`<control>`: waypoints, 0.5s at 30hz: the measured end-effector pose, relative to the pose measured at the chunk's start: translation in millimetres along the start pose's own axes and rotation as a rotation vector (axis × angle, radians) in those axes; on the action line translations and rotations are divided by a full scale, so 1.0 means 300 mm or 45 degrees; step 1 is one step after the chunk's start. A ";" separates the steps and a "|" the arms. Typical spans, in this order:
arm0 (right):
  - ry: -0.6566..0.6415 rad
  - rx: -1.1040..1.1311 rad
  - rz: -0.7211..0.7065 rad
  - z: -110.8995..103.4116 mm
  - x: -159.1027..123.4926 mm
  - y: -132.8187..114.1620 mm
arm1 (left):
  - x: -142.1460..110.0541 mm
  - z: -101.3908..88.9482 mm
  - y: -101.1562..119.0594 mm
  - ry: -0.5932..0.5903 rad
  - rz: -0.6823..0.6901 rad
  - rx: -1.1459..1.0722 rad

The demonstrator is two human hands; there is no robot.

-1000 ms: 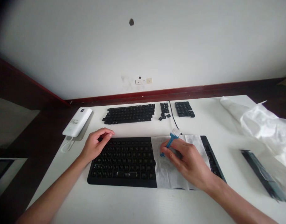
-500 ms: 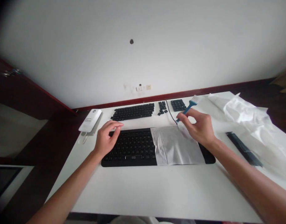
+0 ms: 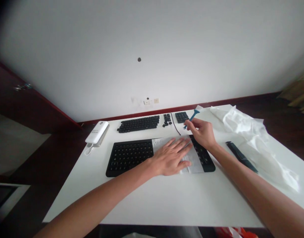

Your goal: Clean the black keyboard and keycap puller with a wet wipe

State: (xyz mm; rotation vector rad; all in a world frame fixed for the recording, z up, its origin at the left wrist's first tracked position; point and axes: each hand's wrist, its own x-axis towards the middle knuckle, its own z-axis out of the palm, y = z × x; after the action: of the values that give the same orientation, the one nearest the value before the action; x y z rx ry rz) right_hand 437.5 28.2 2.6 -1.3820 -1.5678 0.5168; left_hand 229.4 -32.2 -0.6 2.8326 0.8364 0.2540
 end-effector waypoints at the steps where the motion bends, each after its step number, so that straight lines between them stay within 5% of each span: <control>1: -0.009 0.007 0.004 0.000 0.000 0.001 | -0.038 -0.007 -0.010 0.001 -0.010 -0.005; 11: -0.124 0.078 0.092 0.008 -0.011 -0.039 | -0.569 -0.152 -0.186 -0.078 -0.370 0.160; 15: -0.173 0.163 0.157 0.023 -0.007 -0.055 | -0.690 -0.180 -0.239 -0.118 -0.410 0.192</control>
State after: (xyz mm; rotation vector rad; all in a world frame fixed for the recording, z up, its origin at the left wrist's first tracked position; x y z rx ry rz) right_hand 422.8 23.6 11.9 -1.3746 -1.5348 0.7870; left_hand 9.4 -80.2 13.0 2.7576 1.3191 0.0143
